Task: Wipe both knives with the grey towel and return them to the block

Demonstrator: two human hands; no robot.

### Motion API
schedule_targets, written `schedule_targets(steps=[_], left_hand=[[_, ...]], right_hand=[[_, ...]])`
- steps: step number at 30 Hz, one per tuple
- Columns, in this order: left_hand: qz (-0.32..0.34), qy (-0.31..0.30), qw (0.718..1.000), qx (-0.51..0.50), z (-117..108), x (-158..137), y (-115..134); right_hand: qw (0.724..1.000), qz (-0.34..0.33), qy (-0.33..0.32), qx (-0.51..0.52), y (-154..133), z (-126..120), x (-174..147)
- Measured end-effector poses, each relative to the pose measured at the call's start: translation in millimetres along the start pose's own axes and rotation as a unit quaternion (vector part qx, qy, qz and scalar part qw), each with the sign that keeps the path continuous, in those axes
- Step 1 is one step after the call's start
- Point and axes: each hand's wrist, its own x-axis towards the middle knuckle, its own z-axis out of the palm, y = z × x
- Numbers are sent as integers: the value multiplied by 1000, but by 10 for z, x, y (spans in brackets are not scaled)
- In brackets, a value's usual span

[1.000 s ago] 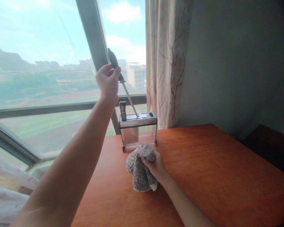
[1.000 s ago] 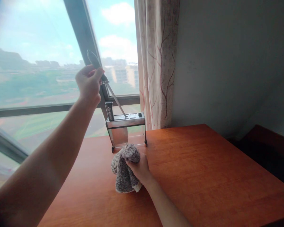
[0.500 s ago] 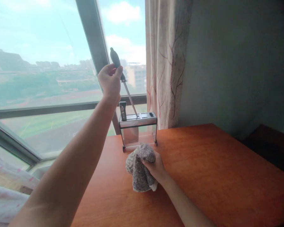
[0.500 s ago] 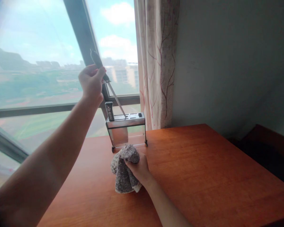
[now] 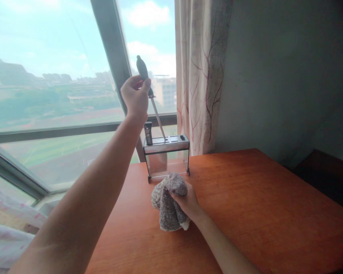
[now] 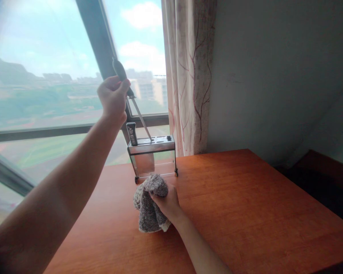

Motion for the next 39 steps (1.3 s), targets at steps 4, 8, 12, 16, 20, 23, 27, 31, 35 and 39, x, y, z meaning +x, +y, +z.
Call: schedule_targets(steps=[4, 8, 12, 16, 20, 23, 27, 31, 35, 39], left_hand=[[12, 60, 998, -8, 60, -7, -37], [11, 68, 997, -20, 102, -13, -78], [-2, 56, 998, -12, 134, -57, -134], [-42, -23, 996, 76, 115, -140, -157], [-53, -193, 944, 261, 55, -234, -114], [-25, -289, 867, 405, 49, -290, -74], [-4, -402, 771, 494, 111, -338, -58], [-21, -478, 694, 539, 184, -361, -40], [-46, -481, 668, 566, 213, -363, 4], [-37, -487, 659, 572, 211, -356, 29]], right_hand=[[1000, 1, 2, -5, -8, -3, -1], [1000, 2, 2, -5, -35, -3, 0], [1000, 7, 7, -16, -39, 2, -1], [1000, 7, 4, 0, -19, 9, 5], [1000, 7, 6, 1, -12, 14, 10], [1000, 4, 3, 1, -9, 13, 9], [1000, 7, 2, -10, 6, 7, 5], [1000, 10, 0, -15, -3, 6, 0], [1000, 4, -2, -8, -46, 10, -5], [1000, 2, -7, -7, -57, 10, -8]])
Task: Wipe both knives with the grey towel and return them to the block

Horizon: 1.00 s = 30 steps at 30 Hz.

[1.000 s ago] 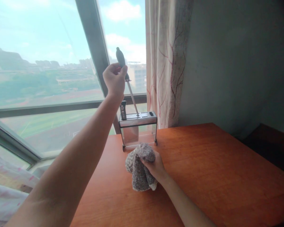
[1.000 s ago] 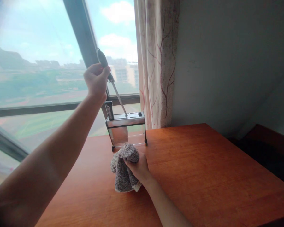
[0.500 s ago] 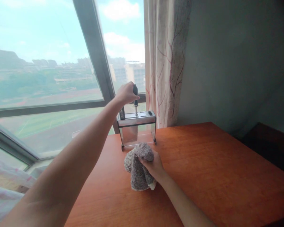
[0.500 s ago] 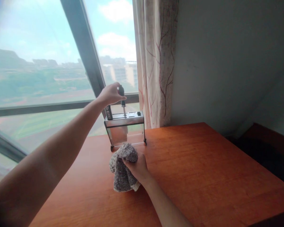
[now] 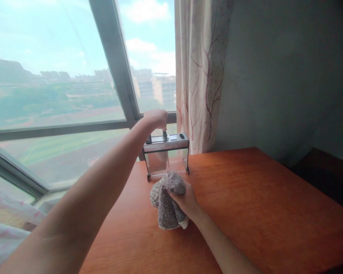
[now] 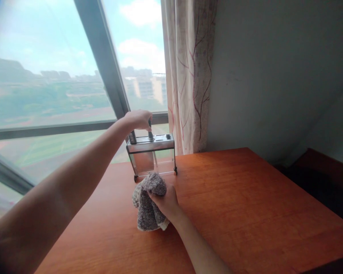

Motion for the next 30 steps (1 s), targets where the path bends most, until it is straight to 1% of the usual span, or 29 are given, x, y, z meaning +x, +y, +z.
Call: schedule_targets(steps=[6, 14, 21, 24, 25, 26, 27, 28, 29, 30], left_hand=[[-21, 16, 1000, -12, 33, 26, -22], [-30, 29, 999, -20, 67, 45, -41], [-21, 27, 999, -28, 65, 42, -43], [-22, 23, 999, -27, 56, -2, -29], [-20, 34, 999, -27, 50, -36, -19], [-18, 63, 997, -30, 42, -82, -6], [-14, 111, 993, -39, 35, -140, 12], [-11, 177, 983, -56, 31, -209, 34], [-7, 253, 964, -83, 35, -287, 60], [-2, 322, 939, -120, 51, -373, 90]], right_hand=[[1000, 9, 8, -7, 46, 8, 4], [1000, 7, 7, -15, 49, 5, 1], [1000, 5, 9, -16, 56, 5, -3], [1000, 5, 6, -13, 51, 7, 2], [1000, 6, 8, -13, 47, 7, 5], [1000, 10, 11, -12, 42, 5, 9], [1000, 16, 15, -10, 36, 2, 14], [999, 25, 18, -6, 29, -3, 19], [999, 36, 21, 1, 20, -11, 26], [998, 49, 23, 14, 10, -21, 32]])
